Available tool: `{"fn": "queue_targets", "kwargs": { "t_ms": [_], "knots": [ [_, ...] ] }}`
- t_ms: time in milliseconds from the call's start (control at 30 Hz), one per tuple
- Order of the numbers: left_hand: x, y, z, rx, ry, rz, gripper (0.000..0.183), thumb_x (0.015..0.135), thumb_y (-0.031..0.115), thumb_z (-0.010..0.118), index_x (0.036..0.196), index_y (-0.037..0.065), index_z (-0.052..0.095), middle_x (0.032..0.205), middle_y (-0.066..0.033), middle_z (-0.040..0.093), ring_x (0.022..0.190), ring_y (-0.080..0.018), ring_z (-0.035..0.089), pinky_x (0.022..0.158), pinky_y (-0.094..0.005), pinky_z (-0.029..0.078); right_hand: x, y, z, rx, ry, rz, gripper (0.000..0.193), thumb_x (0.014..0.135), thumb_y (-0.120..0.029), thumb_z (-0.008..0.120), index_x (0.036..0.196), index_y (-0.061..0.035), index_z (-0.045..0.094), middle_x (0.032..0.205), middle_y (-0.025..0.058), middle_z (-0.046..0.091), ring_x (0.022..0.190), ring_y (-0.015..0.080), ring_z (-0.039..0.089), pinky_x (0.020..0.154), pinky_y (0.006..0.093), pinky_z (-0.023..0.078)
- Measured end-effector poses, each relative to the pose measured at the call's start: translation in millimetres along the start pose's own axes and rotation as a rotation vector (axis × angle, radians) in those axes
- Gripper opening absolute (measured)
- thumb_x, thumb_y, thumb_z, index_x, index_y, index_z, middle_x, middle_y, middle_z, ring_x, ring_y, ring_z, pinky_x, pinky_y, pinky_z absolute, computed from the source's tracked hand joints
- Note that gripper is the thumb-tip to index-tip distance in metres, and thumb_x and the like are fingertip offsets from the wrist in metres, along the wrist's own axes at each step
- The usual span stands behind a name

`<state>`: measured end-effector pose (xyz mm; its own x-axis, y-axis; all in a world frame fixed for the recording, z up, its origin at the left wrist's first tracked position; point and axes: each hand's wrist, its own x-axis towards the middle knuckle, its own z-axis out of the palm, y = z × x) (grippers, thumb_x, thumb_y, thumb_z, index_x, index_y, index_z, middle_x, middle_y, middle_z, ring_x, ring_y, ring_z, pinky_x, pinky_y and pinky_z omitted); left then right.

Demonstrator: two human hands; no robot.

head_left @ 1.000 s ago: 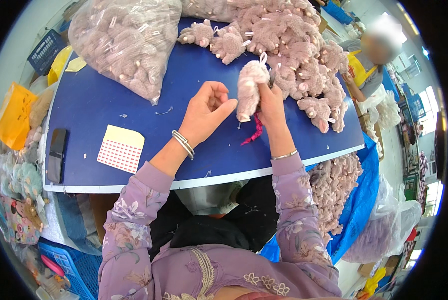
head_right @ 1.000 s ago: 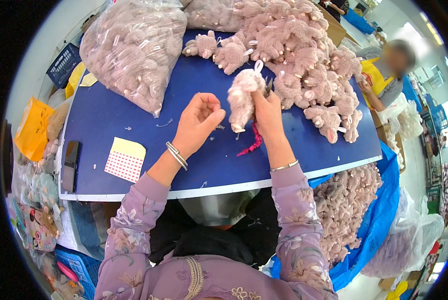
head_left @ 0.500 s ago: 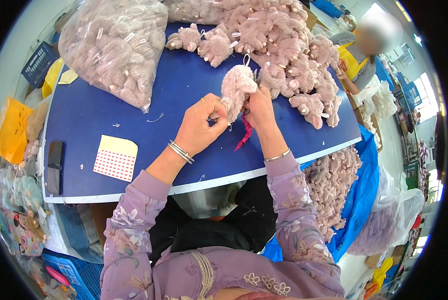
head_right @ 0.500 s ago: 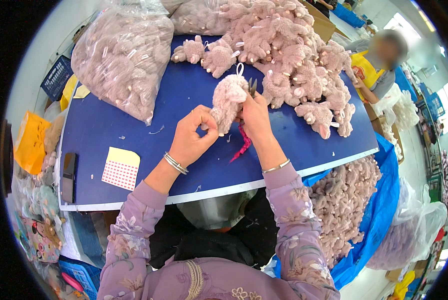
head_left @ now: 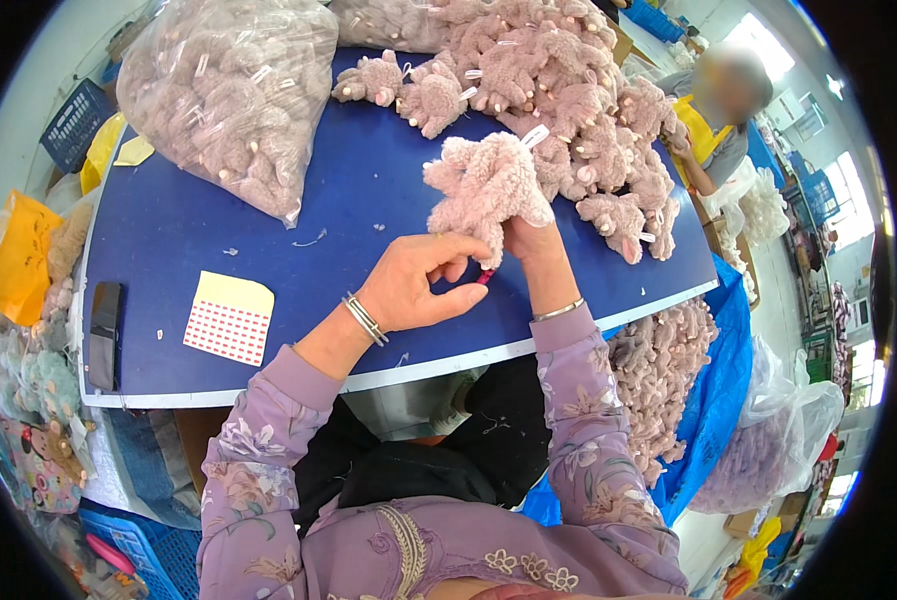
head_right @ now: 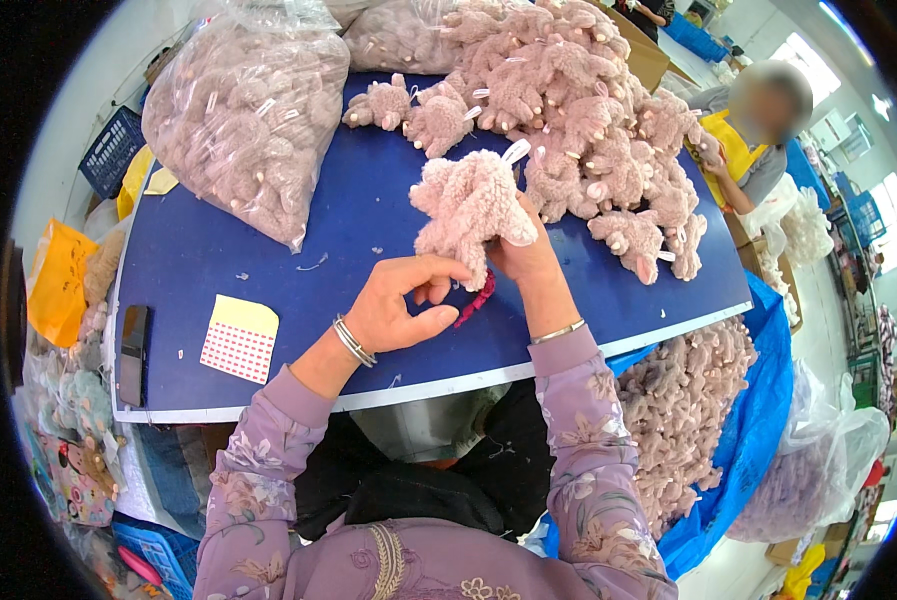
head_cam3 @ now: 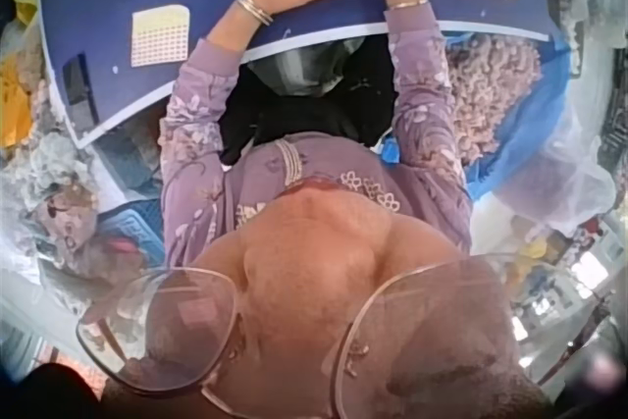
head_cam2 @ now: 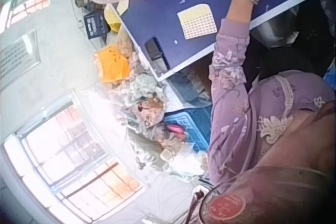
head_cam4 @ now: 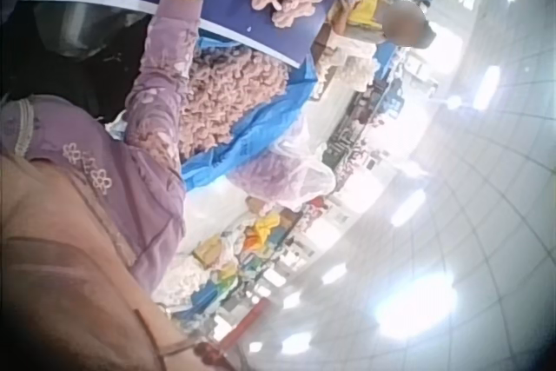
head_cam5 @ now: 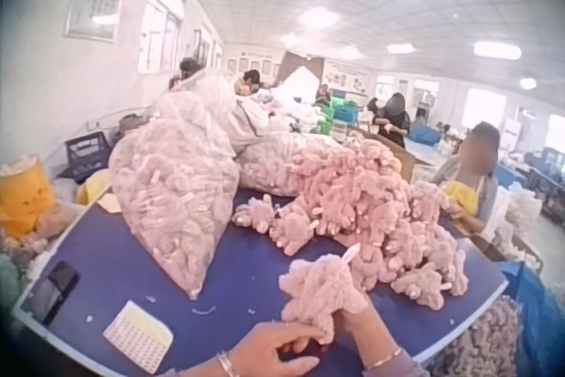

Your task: The person trims excess threads and fluff from small pink stuffed toys using scissors. They handle each toy one at a time, snipping loose fibers and then placing the finished items on the table.

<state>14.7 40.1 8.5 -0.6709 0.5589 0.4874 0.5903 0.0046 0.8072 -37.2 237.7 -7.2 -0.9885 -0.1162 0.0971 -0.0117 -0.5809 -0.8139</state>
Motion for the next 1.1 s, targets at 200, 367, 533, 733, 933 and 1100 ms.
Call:
{"fn": "queue_targets", "kwargs": {
  "t_ms": [200, 367, 533, 733, 933, 1100],
  "knots": [
    [0.6, -11.0, 1.9, 0.024, 0.176, -0.095, 0.011, 0.081, 0.009, 0.064, 0.091, 0.003, 0.064, 0.063, 0.0018, 0.056, 0.053, -0.0049, 0.049, 0.05, -0.0211, 0.04, 11.5, -60.3, -23.5, -0.529, -0.02, -0.283, 0.037, 0.093, -0.033, 0.053, 0.118, -0.0053, 0.057, 0.096, 0.004, 0.063, 0.063, 0.0115, 0.054, 0.05, 0.027, 0.045],
    [1.5, -20.0, 2.4, -0.017, 0.232, -0.165, 0.009, 0.086, 0.01, 0.06, 0.089, 0.003, 0.064, 0.063, 0.0035, 0.055, 0.056, -0.0028, 0.047, 0.052, -0.0199, 0.038, -38.6, -165.0, -19.4, 0.126, -0.07, -0.666, 0.054, 0.095, -0.049, 0.04, 0.121, -0.0044, 0.057, 0.094, 0.0092, 0.066, 0.036, 0.0028, 0.021, 0.035, 0.0181, 0.02],
    [4.0, -25.7, 4.8, -0.06, 0.253, -0.226, 0.011, 0.09, 0.012, 0.058, 0.089, 0.002, 0.064, 0.065, 0.0056, 0.053, 0.056, -0.0012, 0.044, 0.051, -0.0189, 0.035, 4.2, -91.1, -50.8, -1.458, 0.629, -0.142, 0.062, 0.078, -0.041, 0.065, 0.123, -0.0001, 0.055, 0.106, 0.0207, 0.066, 0.09, 0.0297, 0.063, 0.08, 0.0399, 0.049],
    [5.2, -39.8, 1.2, -0.211, 0.272, -0.312, 0.019, 0.092, 0.017, 0.058, 0.106, 0.003, 0.059, 0.084, 0.0012, 0.058, 0.07, -0.0034, 0.05, 0.058, -0.0183, 0.04, 9.8, -47.6, -50.9, -1.497, 0.317, -0.111, 0.039, 0.07, -0.015, 0.067, 0.104, 0.0005, 0.057, 0.091, 0.0176, 0.065, 0.083, 0.0293, 0.063, 0.076, 0.0363, 0.049],
    [12.8, -38.8, -2.5, -0.437, 0.39, -0.504, 0.055, 0.091, 0.029, 0.06, 0.132, 0.003, 0.036, 0.117, -0.0084, 0.055, 0.101, -0.0145, 0.059, 0.066, -0.0232, 0.05, -13.0, -25.6, 26.9, -1.177, 0.023, -0.272, 0.031, 0.069, -0.004, 0.066, 0.096, -0.0013, 0.051, 0.085, 0.0151, 0.059, 0.076, 0.0283, 0.06, 0.07, 0.0342, 0.048],
    [10.5, -43.1, -11.3, -0.438, 0.434, -0.405, 0.059, 0.083, 0.022, 0.07, 0.126, -0.003, 0.039, 0.114, -0.0126, 0.055, 0.099, -0.0156, 0.058, 0.079, -0.0307, 0.053, -22.5, -3.4, 50.4, -1.225, -0.044, -0.214, 0.031, 0.069, -0.008, 0.07, 0.095, -0.0014, 0.053, 0.089, 0.0105, 0.057, 0.073, 0.0244, 0.056, 0.067, 0.0343, 0.046]
  ]
}}
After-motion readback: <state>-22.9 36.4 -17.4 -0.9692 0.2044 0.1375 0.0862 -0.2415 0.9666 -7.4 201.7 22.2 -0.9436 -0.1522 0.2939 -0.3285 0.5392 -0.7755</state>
